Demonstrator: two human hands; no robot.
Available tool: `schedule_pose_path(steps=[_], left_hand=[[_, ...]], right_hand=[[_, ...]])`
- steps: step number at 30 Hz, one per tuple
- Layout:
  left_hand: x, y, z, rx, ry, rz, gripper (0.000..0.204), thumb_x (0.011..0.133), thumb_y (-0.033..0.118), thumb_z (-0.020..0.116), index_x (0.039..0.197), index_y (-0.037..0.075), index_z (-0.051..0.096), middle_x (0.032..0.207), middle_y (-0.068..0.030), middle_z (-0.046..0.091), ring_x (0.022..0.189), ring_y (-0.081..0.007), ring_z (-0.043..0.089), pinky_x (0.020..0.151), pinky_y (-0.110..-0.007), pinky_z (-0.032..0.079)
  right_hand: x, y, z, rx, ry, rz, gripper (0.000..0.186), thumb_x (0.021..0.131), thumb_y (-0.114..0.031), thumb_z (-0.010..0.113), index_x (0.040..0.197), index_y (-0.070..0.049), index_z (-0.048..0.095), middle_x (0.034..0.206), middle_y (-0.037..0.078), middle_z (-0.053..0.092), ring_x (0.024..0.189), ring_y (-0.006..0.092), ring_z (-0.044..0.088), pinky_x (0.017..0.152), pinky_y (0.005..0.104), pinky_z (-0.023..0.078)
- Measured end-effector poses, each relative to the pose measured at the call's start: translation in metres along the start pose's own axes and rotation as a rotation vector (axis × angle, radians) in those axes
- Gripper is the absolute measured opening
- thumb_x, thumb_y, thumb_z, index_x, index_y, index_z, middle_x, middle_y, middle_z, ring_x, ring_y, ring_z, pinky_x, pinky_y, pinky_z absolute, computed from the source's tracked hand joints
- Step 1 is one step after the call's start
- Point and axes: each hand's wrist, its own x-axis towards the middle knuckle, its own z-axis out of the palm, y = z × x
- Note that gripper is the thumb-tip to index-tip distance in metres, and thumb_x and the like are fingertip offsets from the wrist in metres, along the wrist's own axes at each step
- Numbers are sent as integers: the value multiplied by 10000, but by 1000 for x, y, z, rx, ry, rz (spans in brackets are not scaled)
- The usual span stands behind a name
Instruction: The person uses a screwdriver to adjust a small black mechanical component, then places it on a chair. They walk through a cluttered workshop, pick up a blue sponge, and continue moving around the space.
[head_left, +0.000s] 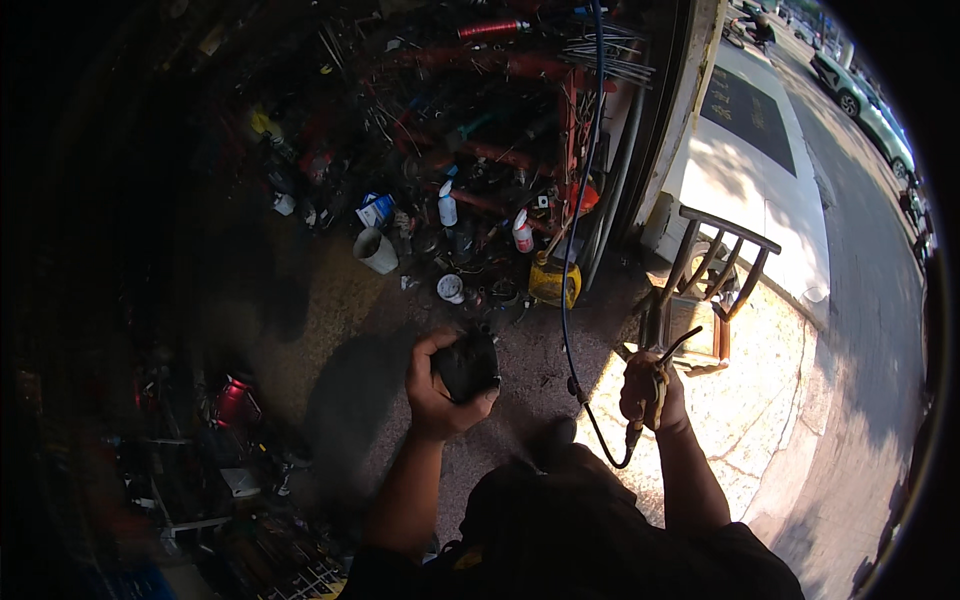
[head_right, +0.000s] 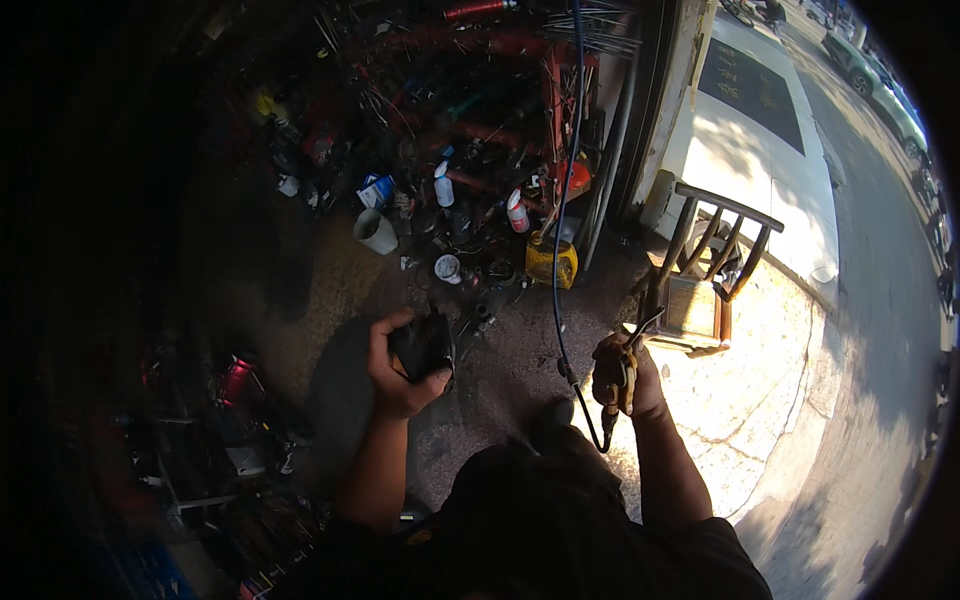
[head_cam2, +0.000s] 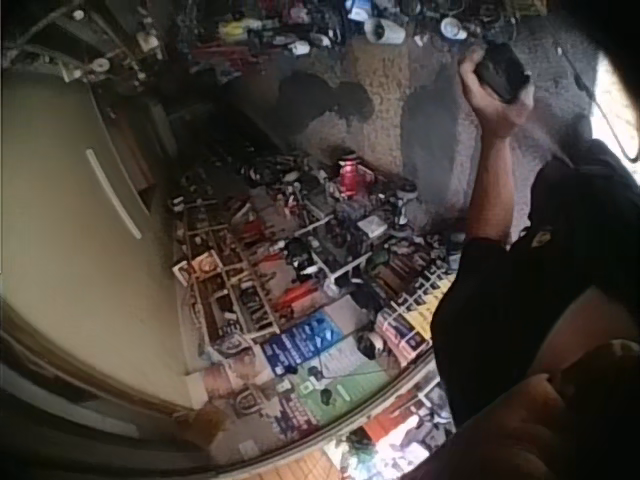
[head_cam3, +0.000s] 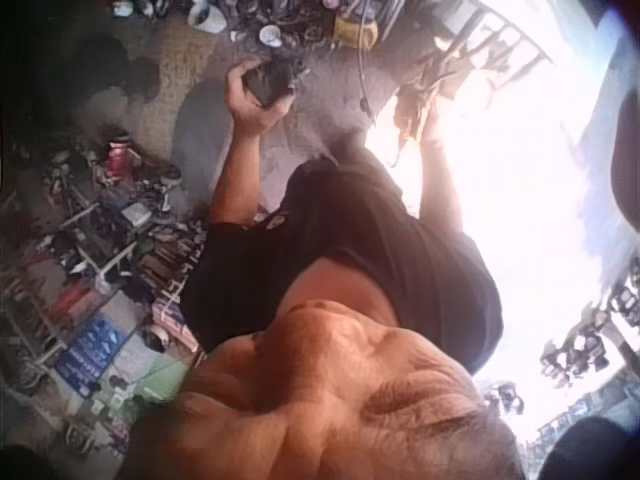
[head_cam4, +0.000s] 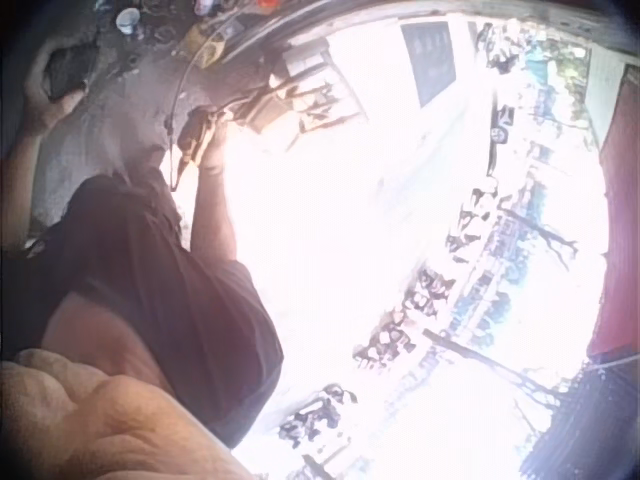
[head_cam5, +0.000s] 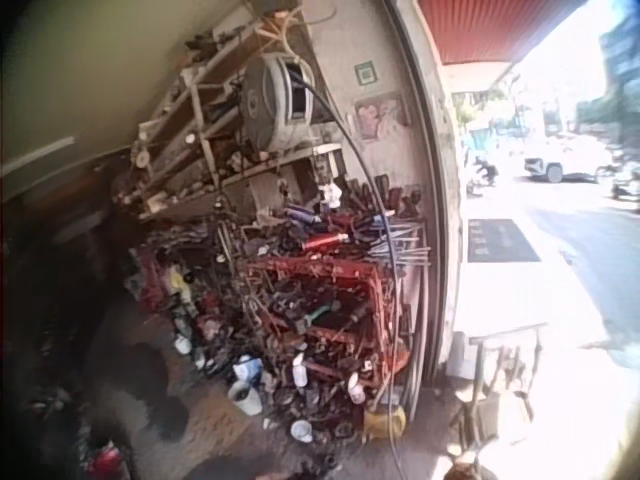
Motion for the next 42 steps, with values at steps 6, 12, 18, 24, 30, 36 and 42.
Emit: schedule_pose_path(steps=[6, 12, 18, 24, 30, 36, 42], left_hand=[[20, -51, 15, -919, 278, -678, 427, 882, 362, 519, 1205, 87, 563, 1151, -73, 605, 1046, -242, 585, 813, -436, 521], [44, -74, 1, -1009, 137, -844, 423, 902, 362, 464, 1224, 115, 585, 1174, -65, 604, 1065, -242, 580, 813, -437, 517], [92, -95, 13, -629, -111, -493, 444, 836, 204, 619, 1229, 37, 495, 1101, -89, 580, 1018, -211, 592, 874, -365, 510], [129, -91, 7, -213, -381, -81, 648, 680, 94, 729, 1242, -7, 420, 1091, -124, 551, 993, -190, 588, 843, -339, 513], [155, -102, -11, -182, -502, 196, 712, 646, 112, 738, 1266, -12, 410, 1194, -175, 496, 1051, -227, 564, 884, -373, 494], [167, -116, -28, -341, -318, -167, 684, 817, 278, 606, 1398, 15, 359, 1302, -141, 473, 1150, -249, 525, 992, -389, 436], [159, -131, -53, -857, -257, -858, 527, 865, 236, 523, 1340, 13, 478, 1258, -136, 582, 1168, -269, 561, 996, -398, 460]], right_hand=[[-41, 23, -102, -89, 511, -89, 578, 970, -589, 415, 872, -38, 562, 610, 56, 530, 454, 185, 532, 497, 330, 491], [-95, 42, -136, -302, 861, -41, 568, 937, -606, 488, 812, -54, 532, 489, 0, 389, 371, 175, 454, 376, 350, 420], [-71, -23, -102, -727, 1053, -29, 382, 977, -371, 553, 906, 4, 576, 500, -40, 366, 392, 73, 359, 401, 262, 367], [75, -9, 57, -757, 498, -30, 535, 923, -414, 644, 1216, 27, 564, 885, 99, 637, 722, 149, 607, 631, 281, 506], [177, 32, 156, -453, 192, -64, 708, 911, -333, 658, 1427, 36, 345, 1090, 157, 612, 876, 209, 634, 719, 318, 539], [212, 42, 173, -651, 184, -20, 679, 837, -75, 610, 1438, 46, 321, 996, 128, 622, 806, 181, 616, 692, 304, 517], [245, 41, 159, -1034, -54, -46, 640, 820, -64, 642, 1401, 41, 394, 1196, 200, 637, 1078, 284, 634, 906, 368, 515]])
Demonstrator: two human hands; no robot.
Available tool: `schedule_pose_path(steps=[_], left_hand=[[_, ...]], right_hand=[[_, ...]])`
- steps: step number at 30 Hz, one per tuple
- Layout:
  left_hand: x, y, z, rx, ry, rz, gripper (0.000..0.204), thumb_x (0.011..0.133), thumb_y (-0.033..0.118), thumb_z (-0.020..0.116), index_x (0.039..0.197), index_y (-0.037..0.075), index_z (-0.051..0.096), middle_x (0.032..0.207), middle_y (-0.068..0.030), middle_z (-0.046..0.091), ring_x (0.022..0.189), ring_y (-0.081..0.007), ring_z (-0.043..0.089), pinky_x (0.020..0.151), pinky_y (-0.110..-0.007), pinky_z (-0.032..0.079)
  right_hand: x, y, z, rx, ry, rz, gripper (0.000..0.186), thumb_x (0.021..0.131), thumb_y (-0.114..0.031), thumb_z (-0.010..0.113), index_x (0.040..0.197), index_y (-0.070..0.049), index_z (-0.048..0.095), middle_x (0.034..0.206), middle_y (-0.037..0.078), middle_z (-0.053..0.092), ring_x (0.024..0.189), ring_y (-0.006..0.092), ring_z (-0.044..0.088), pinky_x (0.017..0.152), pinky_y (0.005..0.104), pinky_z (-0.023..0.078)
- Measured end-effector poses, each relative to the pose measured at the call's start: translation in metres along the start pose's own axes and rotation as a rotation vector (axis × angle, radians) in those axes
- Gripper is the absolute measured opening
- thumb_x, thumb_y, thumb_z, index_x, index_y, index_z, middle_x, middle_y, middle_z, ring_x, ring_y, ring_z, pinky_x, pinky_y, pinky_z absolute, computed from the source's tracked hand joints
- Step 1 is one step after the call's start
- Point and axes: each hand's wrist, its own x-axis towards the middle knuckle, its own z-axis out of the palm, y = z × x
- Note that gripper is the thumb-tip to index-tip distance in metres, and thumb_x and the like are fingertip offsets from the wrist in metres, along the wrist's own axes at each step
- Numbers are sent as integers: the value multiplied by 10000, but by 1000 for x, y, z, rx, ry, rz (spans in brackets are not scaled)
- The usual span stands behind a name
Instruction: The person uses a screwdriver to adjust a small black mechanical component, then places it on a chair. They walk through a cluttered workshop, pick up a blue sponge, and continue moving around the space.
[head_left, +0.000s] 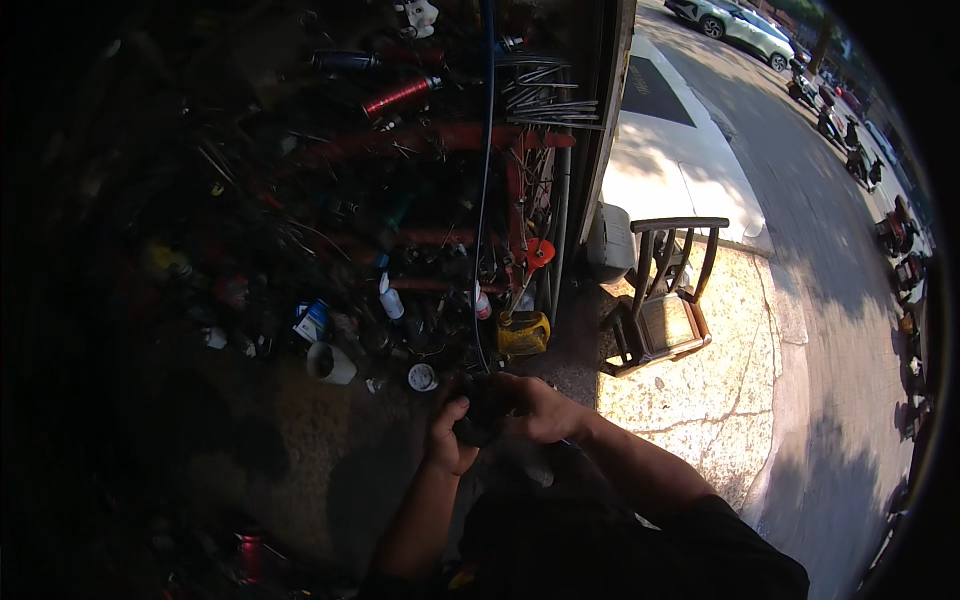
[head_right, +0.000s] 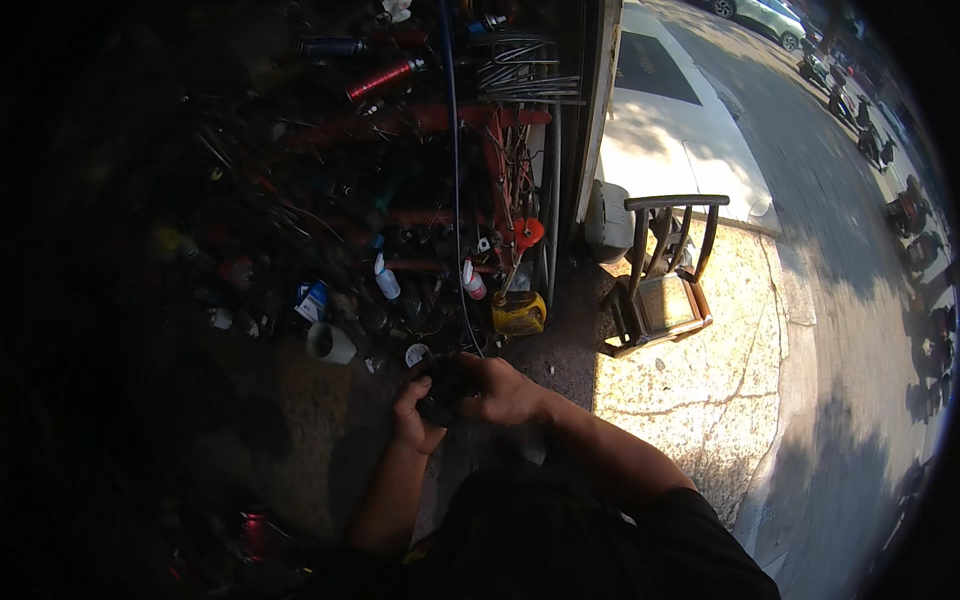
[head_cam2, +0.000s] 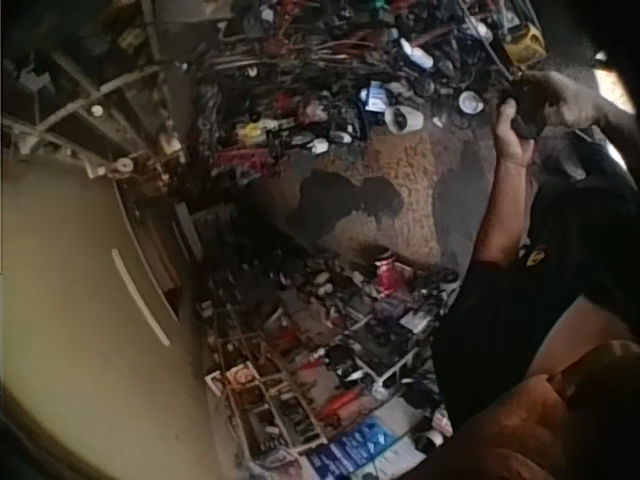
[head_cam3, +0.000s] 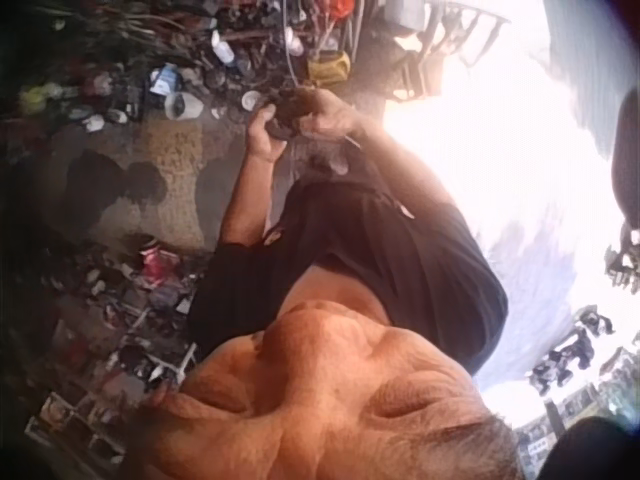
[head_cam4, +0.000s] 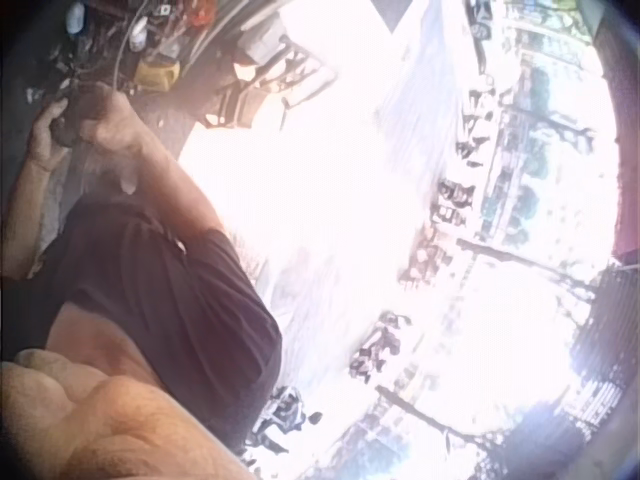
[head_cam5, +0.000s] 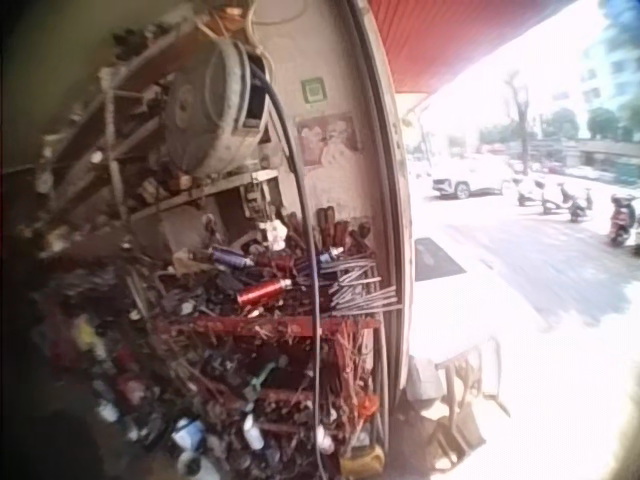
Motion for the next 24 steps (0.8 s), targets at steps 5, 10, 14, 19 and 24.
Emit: schedule_pose_path(steps=[5, 10, 14, 19, 24], left_hand=[[-1, 1, -12, -121, 156, 76, 489, 870, 248, 498, 1304, 24, 518, 1230, -145, 598, 1123, -285, 591, 933, -442, 506], [-7, 4, -36, -69, 349, 174, 371, 871, 295, 542, 1177, 94, 602, 1107, -121, 653, 1043, -296, 629, 876, -544, 510], [-6, -4, -36, -190, 498, 217, 357, 879, 311, 516, 1154, 103, 612, 1108, -126, 660, 1016, -304, 640, 889, -582, 486], [11, -1, -11, -280, 542, 210, 388, 869, 311, 478, 1159, 94, 615, 1119, -129, 663, 1008, -310, 646, 902, -587, 476], [38, 9, 0, -292, 606, 242, 383, 854, 293, 494, 1154, 88, 613, 1127, -129, 656, 1010, -313, 642, 922, -575, 468]], right_hand=[[17, -7, -23, -244, -38, -15, 504, 840, -92, 650, 1312, 22, 515, 1161, 203, 654, 1047, 273, 655, 868, 368, 535], [0, 15, -92, -178, 56, 121, 451, 842, -101, 669, 1257, 33, 557, 1130, 173, 675, 1034, 249, 662, 896, 342, 521], [-18, 66, -140, -145, 133, 174, 395, 840, -122, 673, 1199, 20, 592, 1074, 155, 693, 997, 230, 672, 878, 338, 522], [-10, 86, -169, -257, 120, 162, 310, 846, -141, 661, 1126, -18, 616, 953, 160, 691, 885, 243, 684, 774, 353, 530], [27, 83, -177, -381, -2, 264, 364, 884, -84, 601, 1212, 73, 575, 963, 150, 696, 822, 189, 677, 668, 314, 561]])
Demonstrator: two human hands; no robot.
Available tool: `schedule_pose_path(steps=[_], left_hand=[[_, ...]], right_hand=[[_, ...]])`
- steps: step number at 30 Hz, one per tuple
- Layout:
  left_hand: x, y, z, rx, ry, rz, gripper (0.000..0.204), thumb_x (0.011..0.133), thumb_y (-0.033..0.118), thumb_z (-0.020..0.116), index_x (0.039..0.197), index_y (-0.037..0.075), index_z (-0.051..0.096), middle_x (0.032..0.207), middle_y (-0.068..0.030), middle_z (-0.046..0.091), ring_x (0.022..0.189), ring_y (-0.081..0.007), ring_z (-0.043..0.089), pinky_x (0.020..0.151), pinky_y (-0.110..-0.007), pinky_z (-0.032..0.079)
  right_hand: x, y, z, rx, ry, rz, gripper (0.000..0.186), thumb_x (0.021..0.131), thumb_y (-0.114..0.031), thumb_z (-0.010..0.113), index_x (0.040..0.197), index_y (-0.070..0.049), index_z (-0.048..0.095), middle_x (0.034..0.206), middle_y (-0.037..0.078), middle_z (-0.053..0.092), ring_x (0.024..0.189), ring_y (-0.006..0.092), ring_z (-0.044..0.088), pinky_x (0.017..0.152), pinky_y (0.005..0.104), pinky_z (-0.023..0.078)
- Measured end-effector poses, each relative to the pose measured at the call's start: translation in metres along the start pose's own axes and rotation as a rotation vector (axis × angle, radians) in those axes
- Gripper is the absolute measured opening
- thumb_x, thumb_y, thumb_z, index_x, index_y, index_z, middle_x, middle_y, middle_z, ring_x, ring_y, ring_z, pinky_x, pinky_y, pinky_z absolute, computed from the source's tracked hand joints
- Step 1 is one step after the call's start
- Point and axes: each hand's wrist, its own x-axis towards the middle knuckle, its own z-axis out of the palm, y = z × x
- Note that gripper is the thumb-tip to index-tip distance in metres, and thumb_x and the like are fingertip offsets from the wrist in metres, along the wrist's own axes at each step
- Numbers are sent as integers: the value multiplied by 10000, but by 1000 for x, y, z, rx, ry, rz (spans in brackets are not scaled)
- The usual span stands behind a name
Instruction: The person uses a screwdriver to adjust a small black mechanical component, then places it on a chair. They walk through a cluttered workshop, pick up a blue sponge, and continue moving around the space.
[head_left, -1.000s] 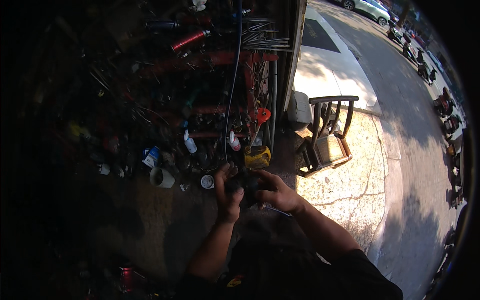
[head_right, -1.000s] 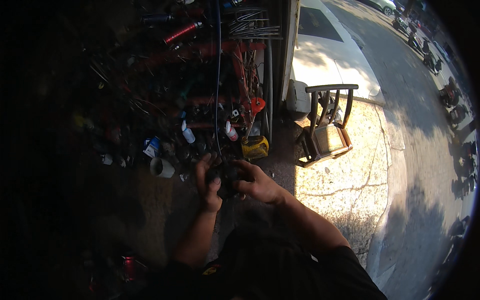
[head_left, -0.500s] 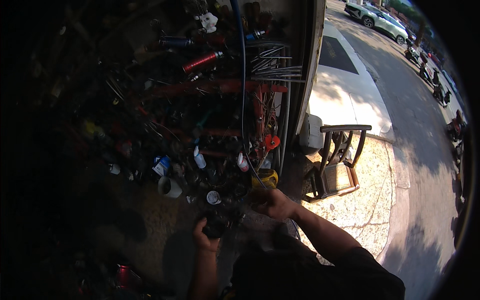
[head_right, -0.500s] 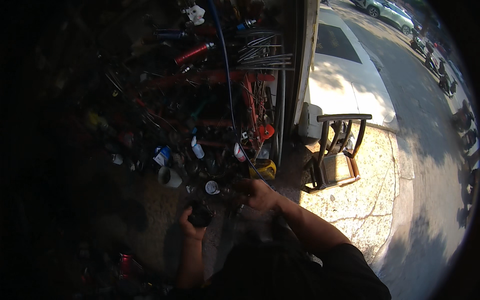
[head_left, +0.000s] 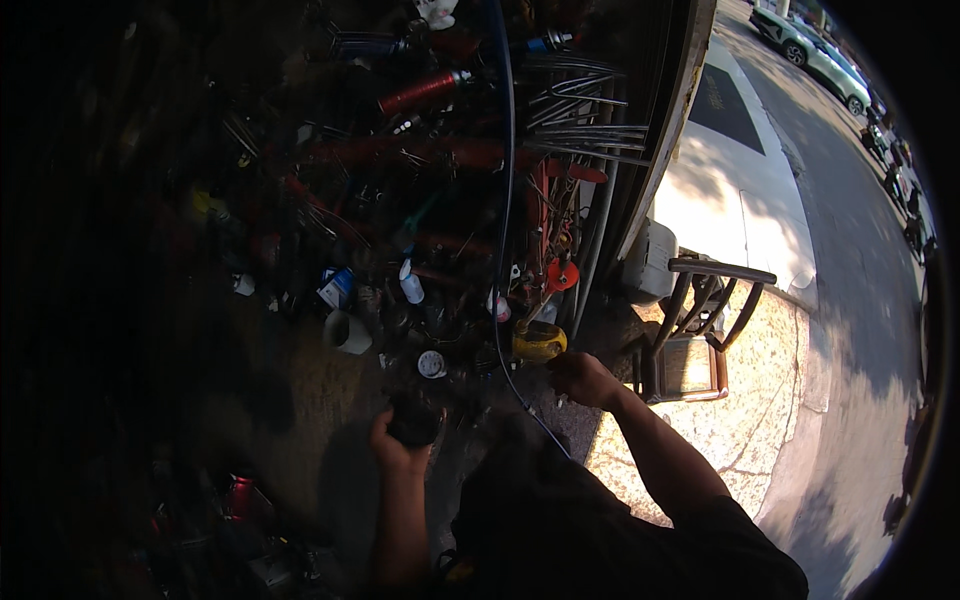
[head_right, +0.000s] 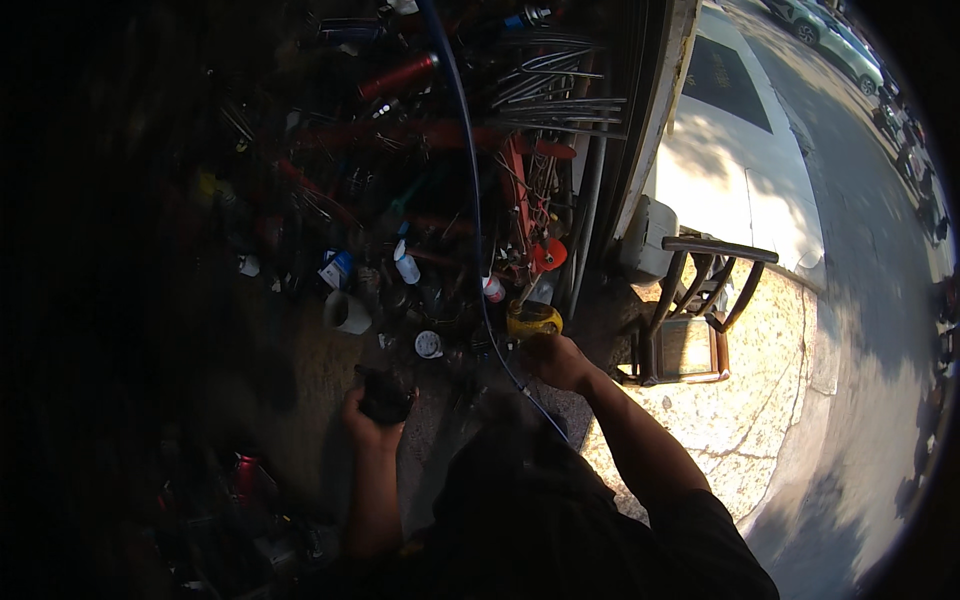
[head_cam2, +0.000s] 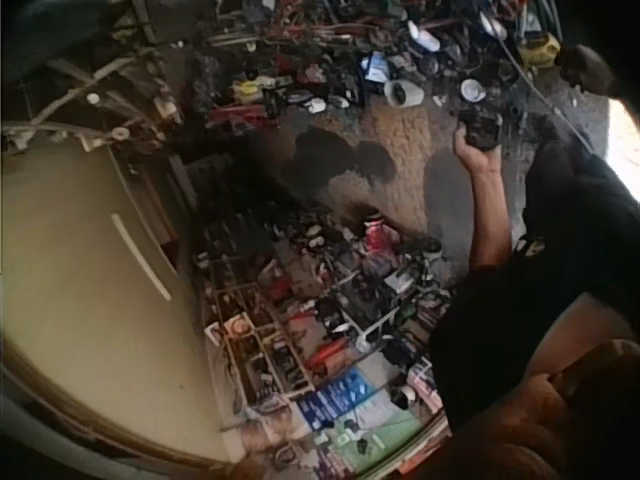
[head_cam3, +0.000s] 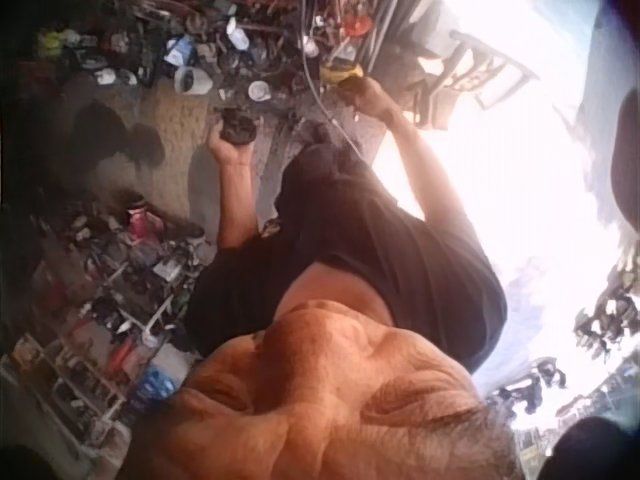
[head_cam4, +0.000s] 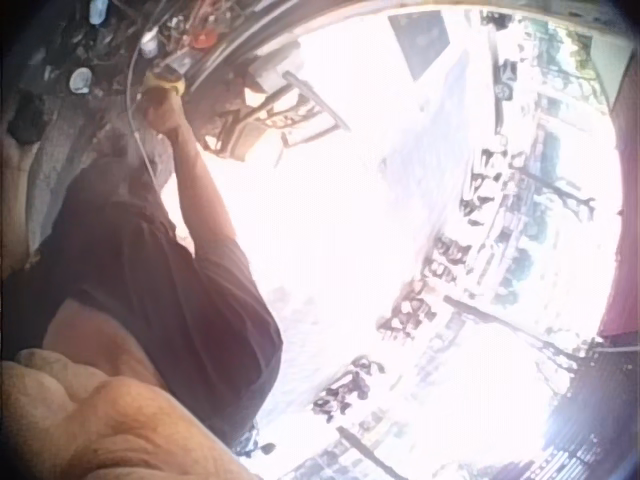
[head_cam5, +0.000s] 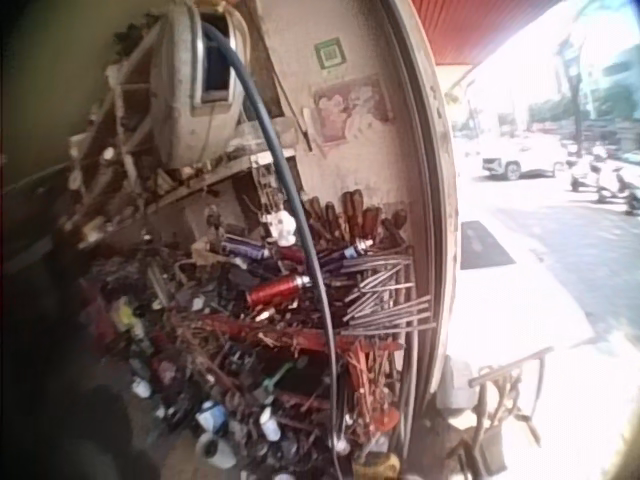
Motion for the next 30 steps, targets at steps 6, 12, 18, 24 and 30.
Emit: schedule_pose_path(steps=[6, 12, 18, 24, 30], left_hand=[[33, 6, 22, -69, -77, -16, 391, 884, 298, 463, 1189, 88, 588, 1154, -135, 634, 1026, -291, 632, 902, -560, 482], [85, 21, 38, 38, -134, 32, 449, 903, 255, 475, 1293, 36, 517, 1194, -129, 617, 1076, -269, 627, 908, -441, 534], [127, 36, 45, 53, -208, 44, 424, 913, 253, 449, 1274, 48, 535, 1153, -121, 625, 1025, -254, 635, 865, -442, 542], [155, 41, 37, -27, -189, 2, 406, 890, 227, 477, 1243, 41, 553, 1157, -125, 617, 1027, -270, 628, 887, -468, 530], [165, 35, 58, 9, -264, 4, 366, 867, 188, 508, 1196, 46, 584, 1131, -108, 636, 1009, -264, 638, 881, -431, 536]], right_hand=[[104, 2, 1, 389, 115, 256, 272, 916, -161, 570, 1129, 4, 610, 922, 105, 655, 756, 201, 637, 578, 348, 556], [204, 43, -3, -96, 57, 38, 312, 772, -175, 738, 1042, -46, 652, 973, 84, 673, 885, 239, 682, 744, 336, 553], [261, 83, 3, -82, 465, 244, 252, 826, -196, 691, 1031, -53, 657, 912, 142, 678, 868, 272, 667, 728, 369, 528], [239, 72, 18, -64, 736, 173, 359, 932, -325, 556, 891, 27, 614, 661, 114, 607, 605, 230, 600, 544, 372, 444], [128, -14, 38, 705, 591, 356, 283, 977, -238, 530, 764, -56, 484, 560, -7, 457, 443, 92, 450, 394, 282, 334]])
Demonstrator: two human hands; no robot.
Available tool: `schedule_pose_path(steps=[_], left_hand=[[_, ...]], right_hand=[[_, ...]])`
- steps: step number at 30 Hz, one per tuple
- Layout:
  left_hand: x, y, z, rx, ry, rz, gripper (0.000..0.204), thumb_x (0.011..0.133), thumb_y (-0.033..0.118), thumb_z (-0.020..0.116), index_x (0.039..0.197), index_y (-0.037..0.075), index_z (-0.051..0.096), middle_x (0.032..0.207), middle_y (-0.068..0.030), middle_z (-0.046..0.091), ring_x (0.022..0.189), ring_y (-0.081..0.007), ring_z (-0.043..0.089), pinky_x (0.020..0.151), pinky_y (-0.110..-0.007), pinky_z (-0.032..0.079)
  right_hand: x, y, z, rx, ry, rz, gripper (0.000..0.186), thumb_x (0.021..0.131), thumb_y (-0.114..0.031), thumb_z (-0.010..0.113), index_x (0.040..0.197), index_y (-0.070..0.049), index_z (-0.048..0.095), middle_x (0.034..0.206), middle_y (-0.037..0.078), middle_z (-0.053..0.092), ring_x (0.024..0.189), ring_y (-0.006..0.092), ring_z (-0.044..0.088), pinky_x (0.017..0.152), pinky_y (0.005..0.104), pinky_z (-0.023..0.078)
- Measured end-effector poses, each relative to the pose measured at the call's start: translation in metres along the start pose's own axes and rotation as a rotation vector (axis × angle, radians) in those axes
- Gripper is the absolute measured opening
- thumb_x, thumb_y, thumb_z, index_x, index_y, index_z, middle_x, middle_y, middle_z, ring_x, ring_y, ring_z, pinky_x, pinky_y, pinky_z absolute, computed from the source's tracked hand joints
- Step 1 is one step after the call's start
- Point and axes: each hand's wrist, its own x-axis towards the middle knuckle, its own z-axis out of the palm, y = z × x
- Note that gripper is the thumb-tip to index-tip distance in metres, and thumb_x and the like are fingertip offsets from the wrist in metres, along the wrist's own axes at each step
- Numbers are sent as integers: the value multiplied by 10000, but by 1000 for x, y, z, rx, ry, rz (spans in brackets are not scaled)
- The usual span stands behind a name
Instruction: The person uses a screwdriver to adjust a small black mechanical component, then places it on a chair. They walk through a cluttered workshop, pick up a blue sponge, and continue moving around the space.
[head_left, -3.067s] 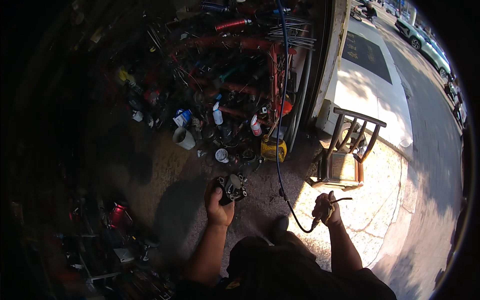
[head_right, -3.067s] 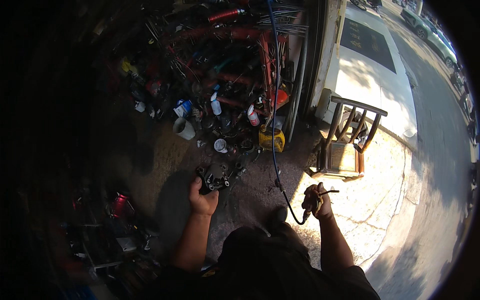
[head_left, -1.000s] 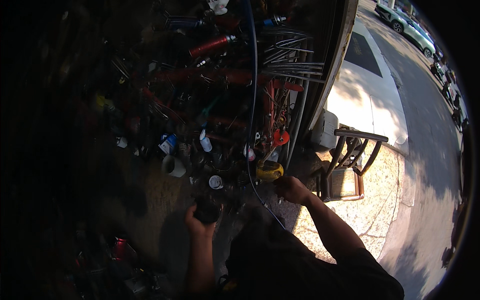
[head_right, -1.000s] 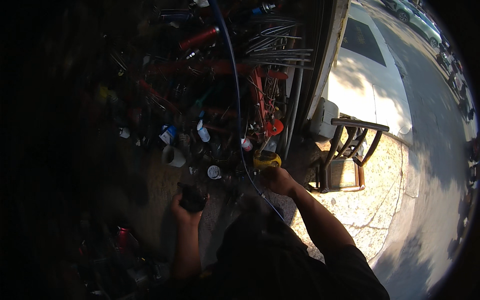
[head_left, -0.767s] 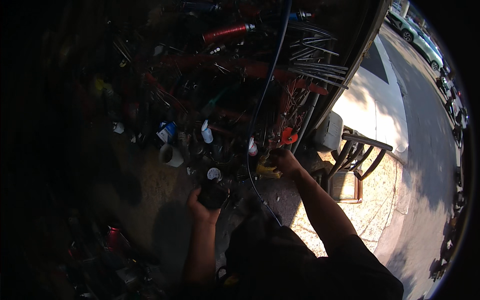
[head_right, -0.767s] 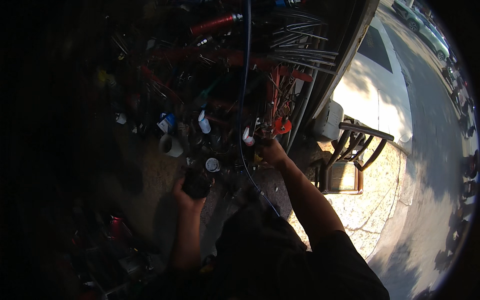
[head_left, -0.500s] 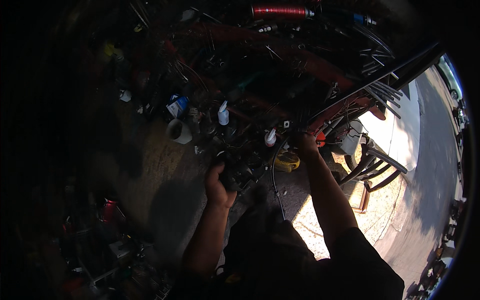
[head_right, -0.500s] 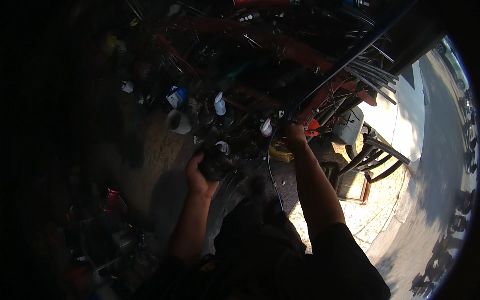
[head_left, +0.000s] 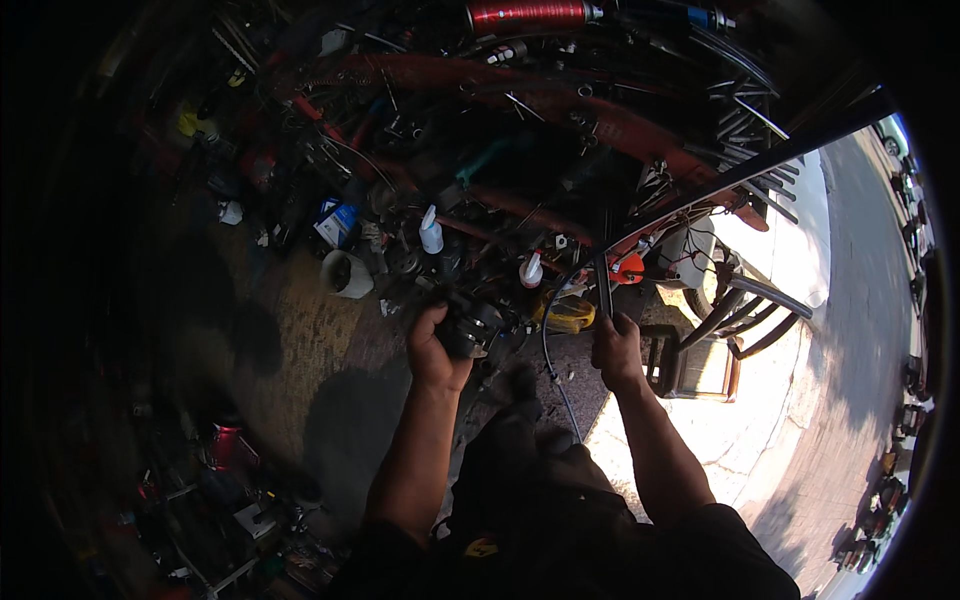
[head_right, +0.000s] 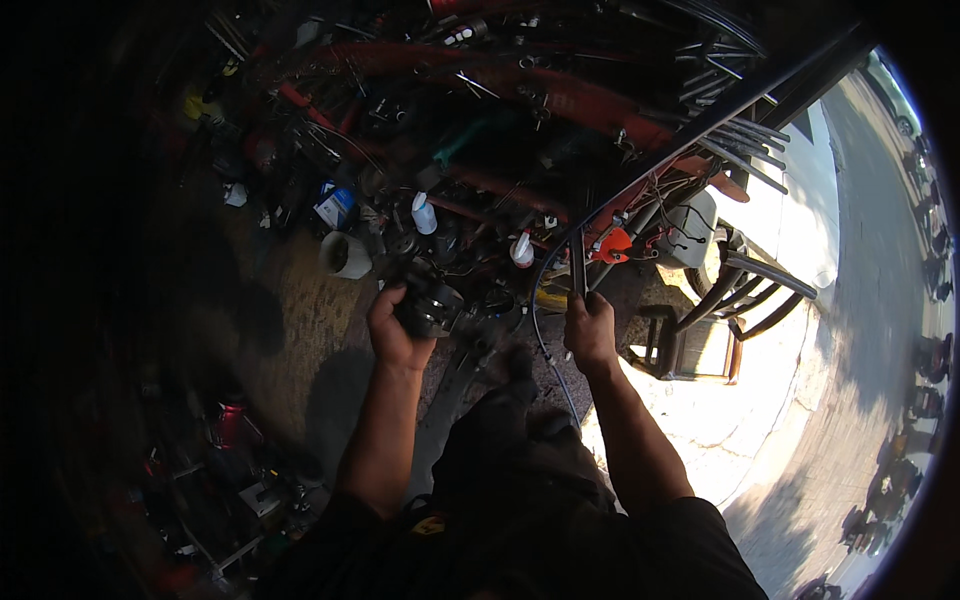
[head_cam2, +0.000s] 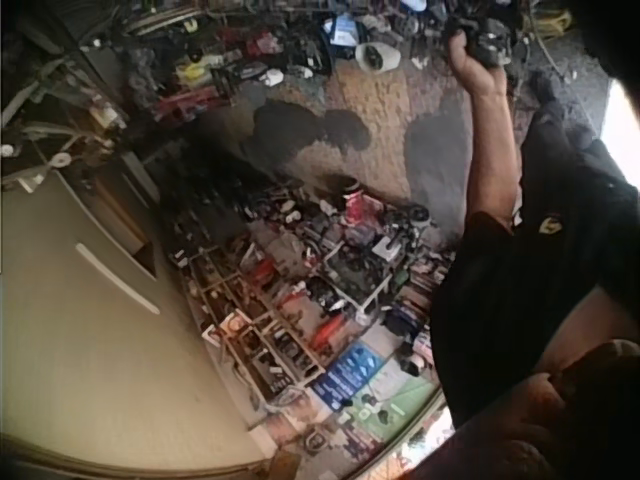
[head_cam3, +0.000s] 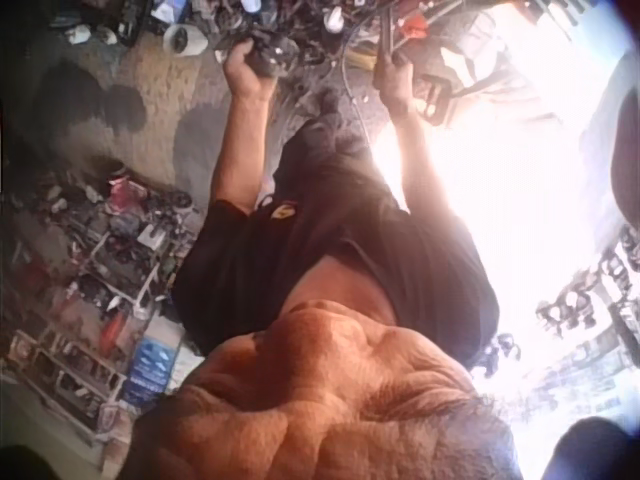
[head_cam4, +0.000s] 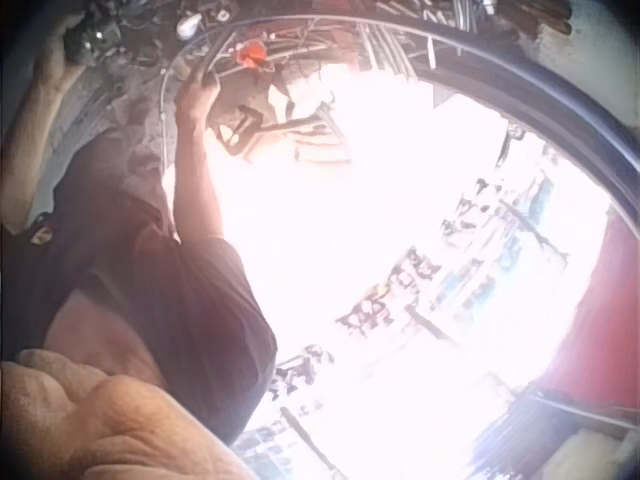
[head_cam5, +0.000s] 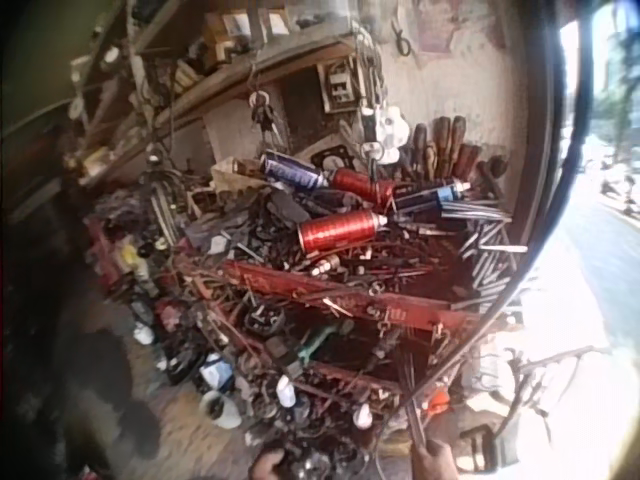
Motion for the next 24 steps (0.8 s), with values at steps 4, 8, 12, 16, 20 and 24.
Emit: schedule_pose_path(steps=[4, 8, 12, 16, 20, 24], left_hand=[[-1, -8, 16, 39, 35, 78, 329, 829, 115, 529, 1135, 31, 616, 1064, -82, 643, 965, -231, 638, 848, -396, 544], [-6, -21, 29, 153, -47, 117, 324, 814, 95, 527, 1113, 21, 629, 1028, -82, 638, 934, -220, 628, 831, -377, 545], [-30, -35, 64, 261, -144, 162, 329, 810, 95, 527, 1114, 18, 624, 1011, -91, 636, 912, -215, 633, 792, -362, 554], [-46, -58, 82, 332, -208, 198, 328, 806, 81, 515, 1109, 8, 615, 990, -104, 640, 864, -201, 639, 750, -323, 554], [-66, -74, 99, 384, -273, 152, 346, 822, 125, 516, 1138, 29, 619, 1049, -112, 633, 925, -250, 637, 832, -394, 549], [-92, -89, 125, 364, -269, 118, 308, 827, 98, 485, 1113, 62, 596, 967, -115, 629, 775, -270, 675, 628, -400, 592]], right_hand=[[-85, 15, -47, -23, -61, -41, 226, 974, -190, 525, 802, -54, 469, 576, 15, 497, 446, 98, 476, 394, 268, 383], [-177, 34, -119, -101, -41, -52, 141, 947, -120, 554, 861, -29, 490, 617, 27, 539, 489, 97, 513, 438, 256, 423], [-257, 58, -189, -441, 63, -258, 115, 862, -38, 635, 837, -11, 527, 615, 33, 555, 523, 101, 515, 484, 268, 415], [-311, 51, -223, -635, 101, -401, 144, 786, -13, 696, 831, -17, 559, 584, 81, 548, 494, 177, 524, 473, 306, 408], [-334, 39, -231, -715, 115, -552, 155, 769, -12, 699, 820, -36, 553, 608, 134, 561, 502, 300, 557, 478, 353, 437], [-346, 43, -241, -743, 113, -683, 165, 766, -13, 701, 815, -45, 546, 628, 135, 577, 525, 326, 577, 476, 364, 452]])
